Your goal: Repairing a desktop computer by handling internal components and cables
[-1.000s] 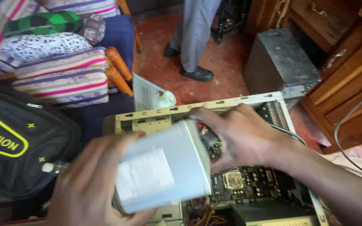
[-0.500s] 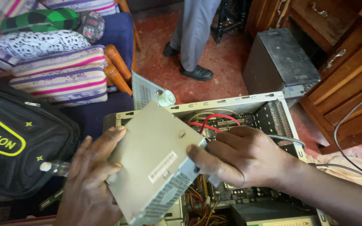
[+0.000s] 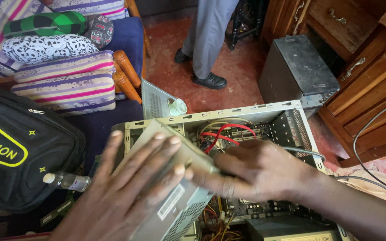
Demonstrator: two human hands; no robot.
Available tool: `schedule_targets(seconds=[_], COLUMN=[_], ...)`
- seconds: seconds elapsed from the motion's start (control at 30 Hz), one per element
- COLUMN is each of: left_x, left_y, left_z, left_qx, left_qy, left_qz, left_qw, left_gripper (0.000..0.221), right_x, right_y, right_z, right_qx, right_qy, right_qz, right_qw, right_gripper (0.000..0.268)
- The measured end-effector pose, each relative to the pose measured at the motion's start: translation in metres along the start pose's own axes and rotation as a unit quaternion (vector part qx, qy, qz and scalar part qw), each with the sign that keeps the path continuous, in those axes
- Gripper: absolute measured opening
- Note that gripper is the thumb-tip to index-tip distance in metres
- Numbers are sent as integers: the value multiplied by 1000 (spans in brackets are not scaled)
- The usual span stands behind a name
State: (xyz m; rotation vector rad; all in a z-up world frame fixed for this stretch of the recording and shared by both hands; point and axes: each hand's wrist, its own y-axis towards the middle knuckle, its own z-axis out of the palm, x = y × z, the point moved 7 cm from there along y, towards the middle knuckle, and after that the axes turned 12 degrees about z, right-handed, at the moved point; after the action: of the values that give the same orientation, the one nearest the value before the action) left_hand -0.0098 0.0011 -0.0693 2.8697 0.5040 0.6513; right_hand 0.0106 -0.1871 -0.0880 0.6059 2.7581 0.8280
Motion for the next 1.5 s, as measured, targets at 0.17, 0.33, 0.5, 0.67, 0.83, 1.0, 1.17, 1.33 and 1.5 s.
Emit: schedule_targets(seconds=[0.17, 0.33, 0.5, 0.67, 0.83, 1.0, 1.17, 1.33, 1.5], left_x=[-10, 5, 30, 28, 64, 98, 127, 139, 132], left_y=[7, -75, -89, -83, -109, -107, -85, -66, -22], left_z=[-10, 62, 59, 16, 28, 58, 78, 108, 82], left_qx=[-41, -202, -301, -446, -329, -197, -62, 9, 108], left_qy=[-21, -209, -278, -240, -414, -542, -593, -676, -620], left_qz=[34, -178, -234, -463, -547, -590, -552, -419, -508], left_qw=[998, 940, 882, 727, 649, 565, 584, 606, 589], left_gripper=[45, 57, 79, 100, 72, 55, 60, 39, 52], right_x=[-20, -33, -48, -61, -56, -66, -77, -76, -74], right_y=[-6, -13, 3, 9, 6, -8, -21, -28, -33], right_z=[1, 16, 8, -16, -7, 3, 4, -1, 7], right_qx=[1, 50, 51, 9, 35, 92, 92, 88, 109], right_qy=[51, 134, 162, 182, 165, 105, 104, 141, 126], right_qz=[67, 133, 236, 316, 280, 353, 391, 359, 337], right_qw=[996, 981, 957, 931, 945, 925, 910, 918, 927], right_gripper=[51, 99, 93, 99, 59, 46, 28, 20, 28])
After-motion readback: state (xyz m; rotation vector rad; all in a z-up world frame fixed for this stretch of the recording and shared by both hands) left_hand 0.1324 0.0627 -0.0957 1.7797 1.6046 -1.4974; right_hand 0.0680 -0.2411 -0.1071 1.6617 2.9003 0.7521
